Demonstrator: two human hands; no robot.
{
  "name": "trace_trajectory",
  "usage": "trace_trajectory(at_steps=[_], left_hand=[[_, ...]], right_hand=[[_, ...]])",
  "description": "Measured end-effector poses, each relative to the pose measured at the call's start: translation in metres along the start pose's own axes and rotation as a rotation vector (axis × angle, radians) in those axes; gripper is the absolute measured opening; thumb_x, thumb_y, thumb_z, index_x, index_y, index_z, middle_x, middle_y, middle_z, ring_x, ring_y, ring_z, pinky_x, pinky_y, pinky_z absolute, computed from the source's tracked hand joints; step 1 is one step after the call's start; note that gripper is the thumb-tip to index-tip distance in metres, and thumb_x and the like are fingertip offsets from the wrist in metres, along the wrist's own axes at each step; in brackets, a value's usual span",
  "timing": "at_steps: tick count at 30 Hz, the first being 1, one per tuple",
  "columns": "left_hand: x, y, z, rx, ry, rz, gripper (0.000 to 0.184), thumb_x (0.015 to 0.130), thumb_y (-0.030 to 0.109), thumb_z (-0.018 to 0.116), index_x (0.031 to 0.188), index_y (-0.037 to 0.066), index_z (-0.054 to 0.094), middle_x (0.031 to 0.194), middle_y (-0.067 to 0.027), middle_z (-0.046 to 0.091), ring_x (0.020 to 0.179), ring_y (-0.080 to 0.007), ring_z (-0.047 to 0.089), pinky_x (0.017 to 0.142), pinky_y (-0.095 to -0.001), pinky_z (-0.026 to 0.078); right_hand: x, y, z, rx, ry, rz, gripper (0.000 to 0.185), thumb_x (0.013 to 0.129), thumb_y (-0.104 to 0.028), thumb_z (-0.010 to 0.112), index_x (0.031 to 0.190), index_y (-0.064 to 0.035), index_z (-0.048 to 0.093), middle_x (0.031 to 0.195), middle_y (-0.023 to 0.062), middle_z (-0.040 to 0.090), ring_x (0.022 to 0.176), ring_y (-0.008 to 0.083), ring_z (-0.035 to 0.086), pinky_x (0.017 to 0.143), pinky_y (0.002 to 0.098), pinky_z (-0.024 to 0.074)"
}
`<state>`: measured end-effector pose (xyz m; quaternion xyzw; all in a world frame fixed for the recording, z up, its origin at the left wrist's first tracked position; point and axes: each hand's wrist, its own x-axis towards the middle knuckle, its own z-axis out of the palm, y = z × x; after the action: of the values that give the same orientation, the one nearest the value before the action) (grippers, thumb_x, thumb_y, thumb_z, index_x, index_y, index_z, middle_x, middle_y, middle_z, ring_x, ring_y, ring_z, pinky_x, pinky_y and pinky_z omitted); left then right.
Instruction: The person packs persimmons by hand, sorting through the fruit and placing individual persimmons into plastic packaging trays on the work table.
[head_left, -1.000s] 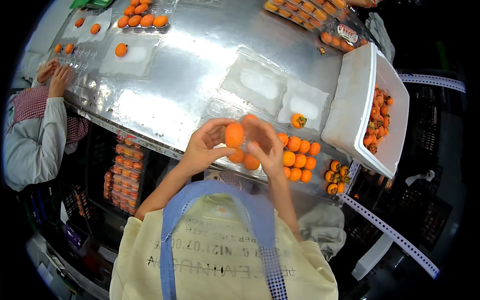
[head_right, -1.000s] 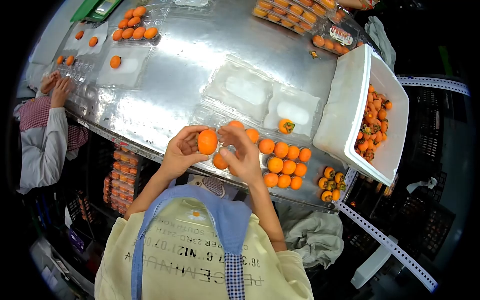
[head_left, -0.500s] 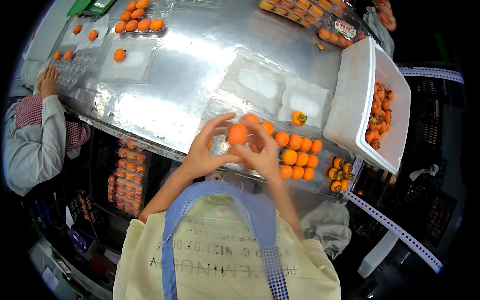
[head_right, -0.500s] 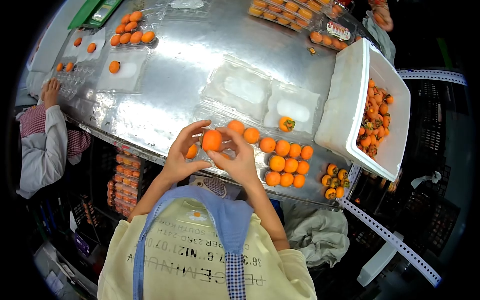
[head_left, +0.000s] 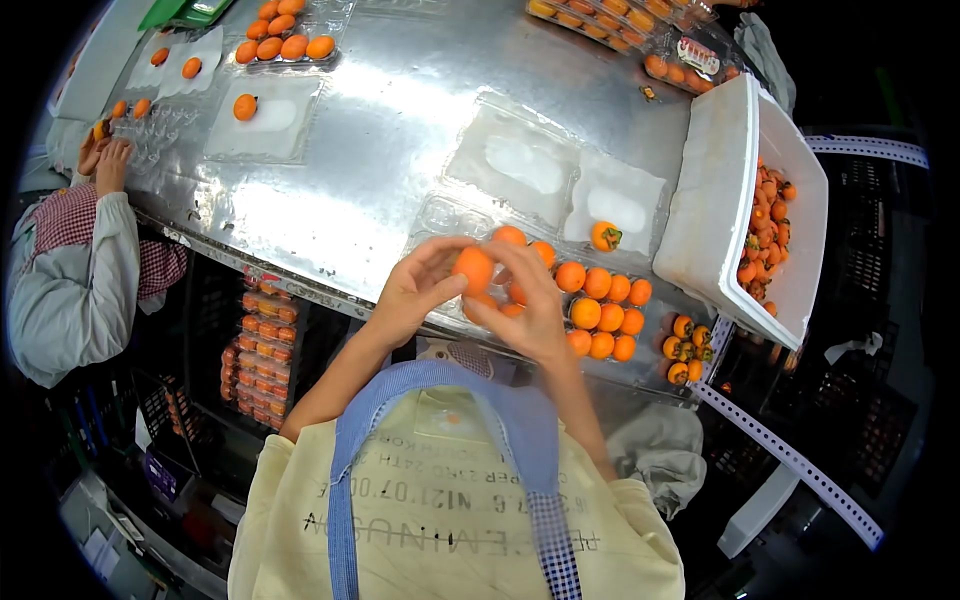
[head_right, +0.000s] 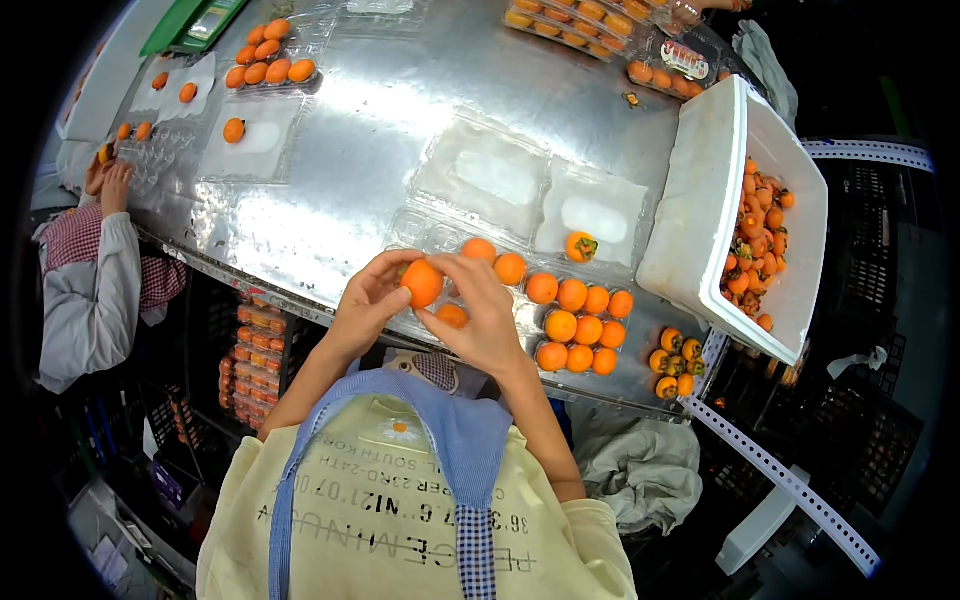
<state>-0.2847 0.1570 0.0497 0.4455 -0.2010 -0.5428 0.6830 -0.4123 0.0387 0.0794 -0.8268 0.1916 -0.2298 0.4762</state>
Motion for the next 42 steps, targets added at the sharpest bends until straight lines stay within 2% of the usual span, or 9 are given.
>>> trace_trajectory(at_steps=[11, 20, 23, 28, 30, 33, 36, 39, 42], left_hand=[[0.001, -0.002, 0.006, 0.085, 0.104, 0.232, 0.053, 0.077, -0.006, 0.067, 0.125, 0.001, 0.045, 0.121, -0.0093, 0.050, 0.114, -0.0194, 0.050, 0.097, -0.0338, 0.043], [0.000, 0.002, -0.004, 0.841, -0.003, 0.481, 0.063, 0.070, -0.001, 0.073, 0.126, 0.003, 0.044, 0.131, -0.0135, 0.041, 0.117, -0.0235, 0.049, 0.096, -0.0347, 0.044], [0.001, 0.014, 0.001, 0.810, 0.140, 0.431, 0.067, 0.068, 0.002, 0.075, 0.127, 0.003, 0.044, 0.130, -0.0142, 0.043, 0.116, -0.0256, 0.049, 0.094, -0.0354, 0.045], [-0.001, 0.002, -0.026, 0.503, 0.361, 0.193, 0.046, 0.083, 0.003, 0.063, 0.125, 0.002, 0.045, 0.121, -0.0097, 0.052, 0.092, -0.0117, 0.058, 0.082, -0.0257, 0.048], [-0.003, -0.003, -0.038, 0.428, 0.435, 0.143, 0.043, 0.083, 0.002, 0.063, 0.123, 0.002, 0.048, 0.118, -0.0085, 0.054, 0.089, -0.0107, 0.057, 0.077, -0.0232, 0.048], [-0.007, -0.013, -0.056, 0.425, 0.516, 0.085, 0.035, 0.084, 0.004, 0.062, 0.118, 0.002, 0.052, 0.112, -0.0069, 0.057, 0.085, -0.0089, 0.055, 0.072, -0.0211, 0.048], [-0.011, -0.026, -0.072, 0.530, 0.564, 0.031, 0.031, 0.084, 0.008, 0.063, 0.114, 0.003, 0.056, 0.108, -0.0053, 0.059, 0.085, -0.0103, 0.055, 0.072, -0.0232, 0.049], [-0.014, -0.043, -0.085, 0.571, 0.547, -0.010, 0.029, 0.083, 0.009, 0.063, 0.111, 0.003, 0.058, 0.107, -0.0053, 0.060, 0.084, -0.0120, 0.056, 0.072, -0.0253, 0.049], [-0.013, -0.052, -0.086, 0.543, 0.564, -0.028, 0.026, 0.083, 0.009, 0.062, 0.109, 0.003, 0.060, 0.102, -0.0058, 0.063, 0.082, -0.0132, 0.058, 0.072, -0.0272, 0.050]], right_hand=[[-0.013, 0.024, 0.010, 0.568, -0.021, 0.448, 0.043, 0.084, -0.016, 0.065, 0.122, -0.0009, 0.051, 0.110, 0.0110, 0.060, 0.101, 0.0178, 0.058, 0.085, 0.0300, 0.0475], [-0.013, 0.031, 0.017, 0.780, -0.072, 0.604, 0.042, 0.088, -0.024, 0.061, 0.120, 0.0025, 0.052, 0.111, 0.0135, 0.061, 0.104, 0.0192, 0.057, 0.092, 0.0330, 0.0442], [-0.016, 0.042, 0.022, 1.097, 0.004, 0.718, 0.042, 0.090, -0.031, 0.057, 0.119, 0.0000, 0.053, 0.109, 0.0115, 0.061, 0.099, 0.0184, 0.058, 0.088, 0.0318, 0.0446], [-0.018, 0.054, 0.025, 1.376, 0.140, 0.912, 0.042, 0.092, -0.036, 0.052, 0.117, -0.0029, 0.055, 0.107, 0.0091, 0.062, 0.092, 0.0174, 0.057, 0.083, 0.0300, 0.0444], [-0.021, 0.063, 0.025, 1.409, 0.128, 0.917, 0.041, 0.093, -0.035, 0.050, 0.118, -0.0028, 0.055, 0.107, 0.0093, 0.062, 0.093, 0.0171, 0.057, 0.085, 0.0300, 0.0438], [-0.019, 0.062, 0.028, 1.197, 0.173, 0.860, 0.043, 0.090, -0.033, 0.056, 0.119, -0.0010, 0.054, 0.107, 0.0103, 0.062, 0.091, 0.0180, 0.058, 0.083, 0.0300, 0.0451], [-0.013, 0.062, 0.034, 0.481, 0.124, 0.669, 0.046, 0.084, -0.032, 0.066, 0.115, 0.0001, 0.057, 0.101, 0.0100, 0.064, 0.086, 0.0176, 0.060, 0.076, 0.0297, 0.0475], [0.006, 0.042, 0.036, 0.047, -0.034, 0.465, 0.049, 0.075, -0.031, 0.074, 0.110, 0.0006, 0.060, 0.093, 0.0088, 0.065, 0.081, 0.0169, 0.061, 0.070, 0.0290, 0.0488], [0.012, 0.044, 0.056, -0.266, -0.046, 0.216, 0.044, 0.069, -0.029, 0.075, 0.101, -0.0013, 0.062, 0.084, 0.0117, 0.063, 0.077, 0.0236, 0.061, 0.065, 0.0319, 0.0486]])
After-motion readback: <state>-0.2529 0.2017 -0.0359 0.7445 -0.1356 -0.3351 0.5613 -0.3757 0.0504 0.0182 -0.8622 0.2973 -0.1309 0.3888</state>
